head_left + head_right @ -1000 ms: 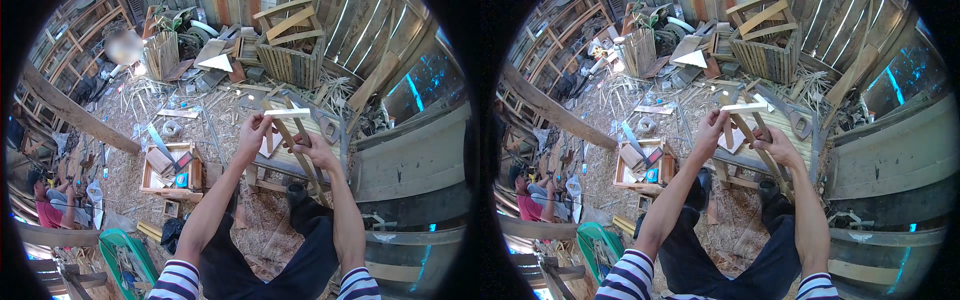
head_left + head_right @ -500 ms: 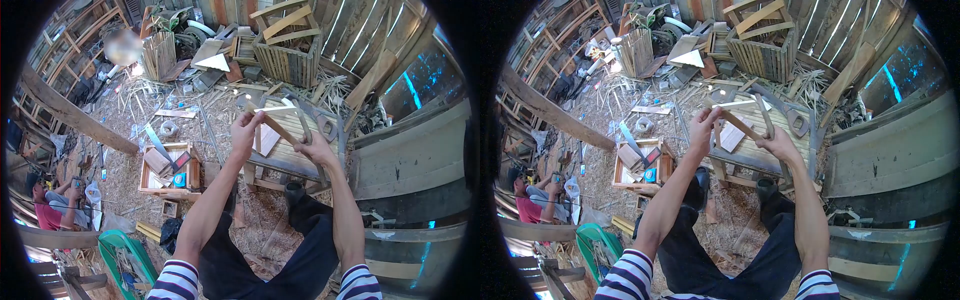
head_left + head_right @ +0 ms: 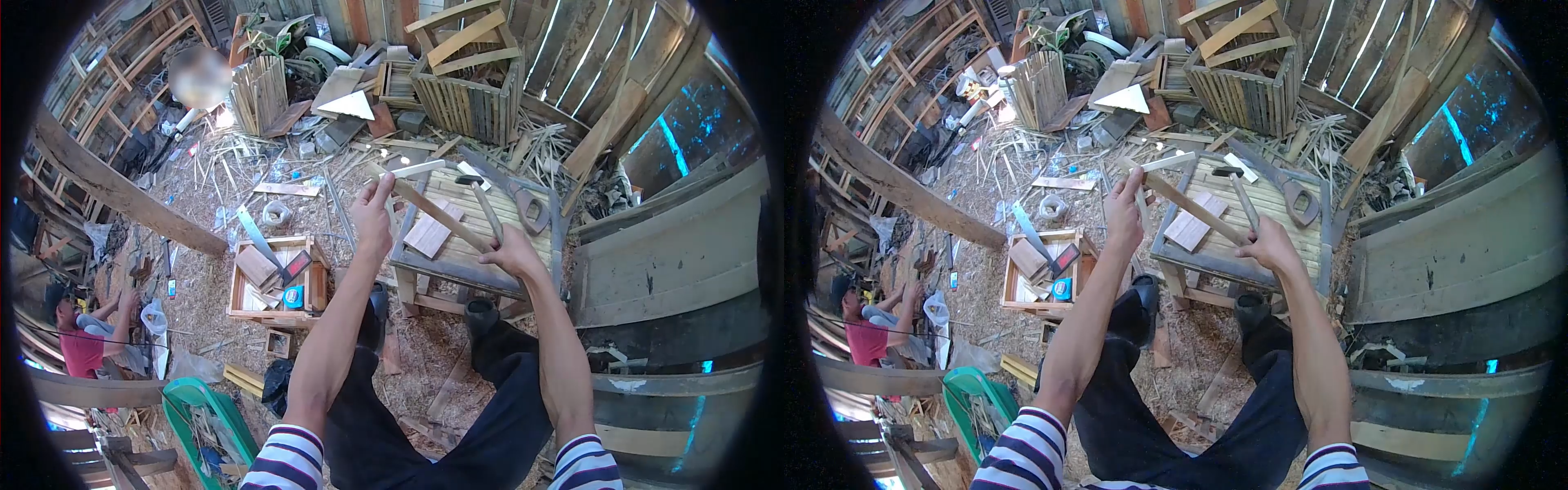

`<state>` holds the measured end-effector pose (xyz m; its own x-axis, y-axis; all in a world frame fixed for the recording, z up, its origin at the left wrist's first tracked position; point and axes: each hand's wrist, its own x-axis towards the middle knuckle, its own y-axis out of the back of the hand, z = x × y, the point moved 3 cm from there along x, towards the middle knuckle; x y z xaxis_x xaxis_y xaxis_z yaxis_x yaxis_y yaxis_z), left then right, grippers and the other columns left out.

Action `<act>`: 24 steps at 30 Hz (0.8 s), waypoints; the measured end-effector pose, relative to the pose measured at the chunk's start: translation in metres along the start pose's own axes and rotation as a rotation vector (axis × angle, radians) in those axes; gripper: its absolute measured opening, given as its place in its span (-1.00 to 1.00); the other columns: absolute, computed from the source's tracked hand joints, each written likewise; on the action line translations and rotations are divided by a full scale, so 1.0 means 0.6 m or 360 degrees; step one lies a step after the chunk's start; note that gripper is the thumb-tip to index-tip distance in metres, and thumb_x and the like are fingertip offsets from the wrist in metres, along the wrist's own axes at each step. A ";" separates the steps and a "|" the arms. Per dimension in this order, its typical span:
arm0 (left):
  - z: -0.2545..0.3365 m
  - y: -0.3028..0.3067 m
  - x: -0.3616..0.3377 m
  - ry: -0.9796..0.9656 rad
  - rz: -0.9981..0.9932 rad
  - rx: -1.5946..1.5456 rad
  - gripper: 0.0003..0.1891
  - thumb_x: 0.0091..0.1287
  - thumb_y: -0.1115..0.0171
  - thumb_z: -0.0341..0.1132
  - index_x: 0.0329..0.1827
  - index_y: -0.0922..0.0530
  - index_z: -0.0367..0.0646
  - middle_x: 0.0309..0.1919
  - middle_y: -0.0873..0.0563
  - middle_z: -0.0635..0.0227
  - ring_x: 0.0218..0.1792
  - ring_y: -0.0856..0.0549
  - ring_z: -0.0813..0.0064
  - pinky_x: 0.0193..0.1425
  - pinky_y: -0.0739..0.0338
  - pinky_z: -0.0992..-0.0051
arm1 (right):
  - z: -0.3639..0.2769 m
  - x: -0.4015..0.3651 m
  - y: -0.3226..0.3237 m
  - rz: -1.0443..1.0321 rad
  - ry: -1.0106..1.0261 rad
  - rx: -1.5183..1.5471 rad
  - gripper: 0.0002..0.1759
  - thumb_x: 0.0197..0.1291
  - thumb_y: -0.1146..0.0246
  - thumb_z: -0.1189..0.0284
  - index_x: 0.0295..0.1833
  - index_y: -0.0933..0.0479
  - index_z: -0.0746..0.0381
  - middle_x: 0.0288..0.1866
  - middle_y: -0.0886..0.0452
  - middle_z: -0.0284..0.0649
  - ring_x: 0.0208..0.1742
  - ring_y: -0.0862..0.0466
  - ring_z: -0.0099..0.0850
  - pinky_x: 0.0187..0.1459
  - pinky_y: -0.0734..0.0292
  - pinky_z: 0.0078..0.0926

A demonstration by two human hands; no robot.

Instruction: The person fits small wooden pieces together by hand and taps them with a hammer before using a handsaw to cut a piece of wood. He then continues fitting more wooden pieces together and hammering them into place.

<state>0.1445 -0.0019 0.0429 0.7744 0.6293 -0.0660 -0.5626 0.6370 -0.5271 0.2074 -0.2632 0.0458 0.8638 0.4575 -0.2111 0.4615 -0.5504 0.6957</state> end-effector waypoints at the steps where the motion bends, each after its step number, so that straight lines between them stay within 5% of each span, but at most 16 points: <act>1: 0.005 0.000 -0.001 0.0001 0.0002 0.0002 -0.68 0.28 -0.40 -0.16 -0.11 -0.62 -0.25 -0.29 -0.68 0.42 -0.35 -0.62 0.68 -0.43 -0.57 0.63 | 0.006 0.003 0.000 -0.0013 -0.0040 -0.0041 -0.41 -0.36 -0.63 0.37 -0.25 -0.42 0.31 -0.32 -0.62 -0.16 -0.25 -0.65 -0.25 -0.15 -0.52 -0.32; 10: 0.001 0.021 0.010 0.0240 -0.0013 -0.0028 -0.66 0.23 -0.43 -0.07 -0.23 -0.64 -0.20 -0.49 -0.56 0.46 -0.57 -0.54 0.63 -0.52 -0.49 0.65 | 0.014 0.009 0.021 0.0497 -0.0006 0.0062 -0.45 -0.30 -0.61 0.42 -0.21 -0.45 0.35 -0.26 -0.65 -0.12 -0.19 -0.67 -0.25 -0.11 -0.53 -0.32; 13: 0.000 0.018 0.010 0.0194 0.0087 -0.0060 -0.65 0.23 -0.43 -0.08 -0.19 -0.64 -0.21 -0.46 -0.58 0.46 -0.53 -0.54 0.64 -0.50 -0.47 0.63 | 0.015 0.010 0.016 0.0467 -0.0027 0.0086 -0.46 -0.29 -0.60 0.42 -0.20 -0.47 0.36 -0.25 -0.67 -0.12 -0.17 -0.69 -0.25 -0.09 -0.54 -0.32; 19: 0.009 0.022 0.016 0.0005 0.0025 -0.0134 -0.70 0.26 -0.42 -0.20 -0.11 -0.64 -0.24 -0.32 -0.65 0.49 -0.25 -0.57 0.64 -0.10 -0.41 0.59 | 0.037 0.028 0.008 0.0281 -0.0118 0.0187 -0.46 -0.26 -0.58 0.47 -0.14 -0.48 0.37 -0.22 -0.71 -0.13 -0.16 -0.70 -0.30 -0.08 -0.55 -0.37; 24: 0.008 0.033 0.020 0.0057 0.0014 -0.0075 -0.71 0.28 -0.40 -0.21 -0.11 -0.63 -0.24 -0.31 -0.66 0.48 -0.28 -0.58 0.64 -0.16 -0.42 0.58 | 0.041 0.019 0.013 0.0310 -0.0103 0.0405 -0.52 -0.21 -0.53 0.57 -0.12 -0.49 0.38 -0.19 -0.73 -0.14 -0.15 -0.72 -0.36 -0.07 -0.58 -0.42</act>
<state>0.1412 0.0205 0.0358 0.7796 0.6181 -0.1007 -0.5559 0.6091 -0.5656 0.2259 -0.2792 0.0320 0.9481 0.2858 -0.1395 0.3150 -0.7839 0.5350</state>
